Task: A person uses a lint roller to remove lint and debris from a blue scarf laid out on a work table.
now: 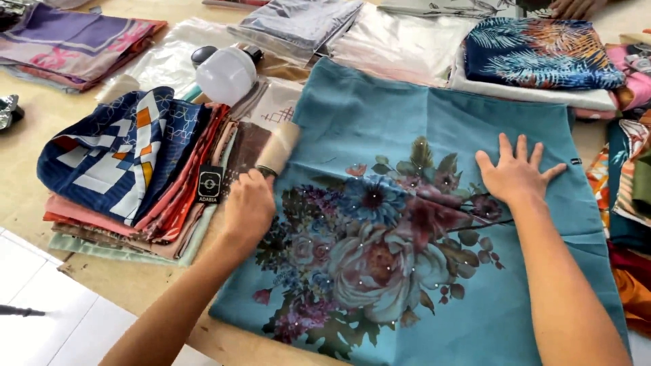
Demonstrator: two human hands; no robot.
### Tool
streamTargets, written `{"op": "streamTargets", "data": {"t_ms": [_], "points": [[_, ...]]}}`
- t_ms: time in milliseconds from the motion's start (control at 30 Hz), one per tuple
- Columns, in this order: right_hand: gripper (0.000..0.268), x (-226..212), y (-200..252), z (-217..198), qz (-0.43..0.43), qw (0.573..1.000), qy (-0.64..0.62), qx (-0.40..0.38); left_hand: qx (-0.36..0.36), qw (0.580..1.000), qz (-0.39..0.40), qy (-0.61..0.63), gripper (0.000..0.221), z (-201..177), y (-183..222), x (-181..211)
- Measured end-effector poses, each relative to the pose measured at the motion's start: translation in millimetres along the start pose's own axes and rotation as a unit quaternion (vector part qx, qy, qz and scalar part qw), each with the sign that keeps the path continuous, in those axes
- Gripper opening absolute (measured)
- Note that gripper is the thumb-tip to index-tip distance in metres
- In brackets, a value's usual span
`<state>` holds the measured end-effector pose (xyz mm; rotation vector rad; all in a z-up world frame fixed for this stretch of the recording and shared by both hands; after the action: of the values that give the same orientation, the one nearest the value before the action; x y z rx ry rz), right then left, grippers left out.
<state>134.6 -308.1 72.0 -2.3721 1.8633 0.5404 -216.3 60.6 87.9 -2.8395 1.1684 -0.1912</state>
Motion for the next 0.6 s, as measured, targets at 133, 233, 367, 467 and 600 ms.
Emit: {"op": "streamTargets", "data": {"t_ms": [133,233,367,467,600], "points": [[0.079,-0.3,0.2,-0.1,-0.002,1.0,-0.003,-0.005,0.038,0.999,0.004,0.023,0.037,-23.6,34.3,-5.6],[0.079,0.6,0.4,0.9,-0.007,1.0,-0.008,-0.002,0.016,0.999,0.016,0.029,0.037,-13.9,66.0,-9.4],[0.08,2.5,-2.3,1.5,-0.013,1.0,-0.005,0.007,0.003,0.998,-0.05,-0.028,0.04,-14.6,67.1,-38.7],[0.08,1.7,-1.0,1.7,-0.008,1.0,-0.004,0.002,0.054,0.998,-0.039,-0.003,0.035,-34.4,83.2,-45.2],[0.08,3.1,-0.9,6.4,-0.004,1.0,0.004,-0.013,-0.027,0.998,-0.03,0.051,0.036,-24.0,149.4,-23.0]]}}
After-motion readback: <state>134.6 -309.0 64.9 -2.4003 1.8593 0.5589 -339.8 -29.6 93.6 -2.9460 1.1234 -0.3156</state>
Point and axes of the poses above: each hand's wrist, its own y-axis away from the middle knuckle, its own z-axis out of the palm, x = y × z, the point moved 9 cm from there along -y, towards the middle knuckle, and after that the axes turned 3 degrees about -y, right-handed, at the moved point
